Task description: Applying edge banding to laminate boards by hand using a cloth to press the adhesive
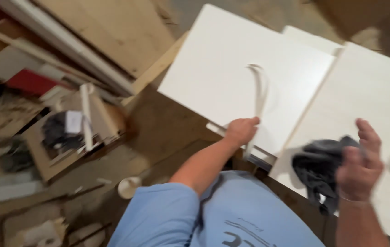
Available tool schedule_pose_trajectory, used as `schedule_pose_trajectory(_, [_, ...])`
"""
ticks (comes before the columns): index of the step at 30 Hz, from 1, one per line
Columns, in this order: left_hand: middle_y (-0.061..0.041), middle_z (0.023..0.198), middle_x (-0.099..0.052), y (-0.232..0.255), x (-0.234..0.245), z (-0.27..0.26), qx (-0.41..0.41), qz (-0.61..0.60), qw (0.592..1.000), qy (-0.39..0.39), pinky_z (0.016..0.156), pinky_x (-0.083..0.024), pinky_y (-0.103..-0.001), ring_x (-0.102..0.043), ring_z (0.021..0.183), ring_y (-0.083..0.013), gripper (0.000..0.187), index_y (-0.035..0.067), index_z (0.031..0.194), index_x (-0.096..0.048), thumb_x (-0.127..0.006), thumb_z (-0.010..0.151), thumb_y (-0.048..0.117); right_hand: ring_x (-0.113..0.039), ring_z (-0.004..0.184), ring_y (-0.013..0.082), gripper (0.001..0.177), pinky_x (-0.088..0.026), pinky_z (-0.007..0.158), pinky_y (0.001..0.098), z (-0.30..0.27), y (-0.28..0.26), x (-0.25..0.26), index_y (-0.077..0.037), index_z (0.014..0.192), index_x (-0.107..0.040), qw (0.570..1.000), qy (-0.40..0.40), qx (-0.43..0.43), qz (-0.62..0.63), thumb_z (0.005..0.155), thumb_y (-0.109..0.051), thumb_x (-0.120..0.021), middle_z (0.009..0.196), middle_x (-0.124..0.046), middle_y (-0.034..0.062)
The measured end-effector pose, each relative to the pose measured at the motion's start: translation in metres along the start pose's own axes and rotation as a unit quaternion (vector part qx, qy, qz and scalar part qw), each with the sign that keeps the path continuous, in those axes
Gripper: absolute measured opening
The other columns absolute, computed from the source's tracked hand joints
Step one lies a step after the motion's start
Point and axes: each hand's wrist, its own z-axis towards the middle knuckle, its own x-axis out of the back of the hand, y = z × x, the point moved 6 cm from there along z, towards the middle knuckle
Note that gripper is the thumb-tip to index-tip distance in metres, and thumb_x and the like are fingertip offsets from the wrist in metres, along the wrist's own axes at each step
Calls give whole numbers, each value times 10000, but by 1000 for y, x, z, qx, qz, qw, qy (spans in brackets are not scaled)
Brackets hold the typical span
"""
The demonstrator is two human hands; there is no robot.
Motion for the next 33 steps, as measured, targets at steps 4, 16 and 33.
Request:
schedule_pose_trajectory(4, [-92,1113,-769,20,21,-17,-39,24,999,-28,793,-543,-490,-715,1014,-335,304,183,1277,-594,-460,1021,276,-619,1201,256,704,-473,1057,357,-12,36,-19,-54,1345,-608,796,-12,-399,455,858,-563,-596,1319,-631,139])
schedule_pose_trajectory(16, [-199,1186,-737,-1,-7,11,-25,34,997,-61,990,-568,-544,-707,1165,-380,587,272,1585,-345,-537,1034,337,-285,440,96,482,-310,577,266,-61,126,-86,-50,985,-631,682,-120,-423,585,1078,-485,-449,486,-317,-9])
schedule_pose_trajectory(33, [-178,1188,-737,25,32,-7,37,85,994,-58,949,-583,-548,-712,1153,-369,755,304,1632,-271,-640,978,380,-660,1208,248,330,-510,980,385,-69,107,-115,-240,1056,-793,885,-287,15,-366,856,-499,-744,1216,-725,38])
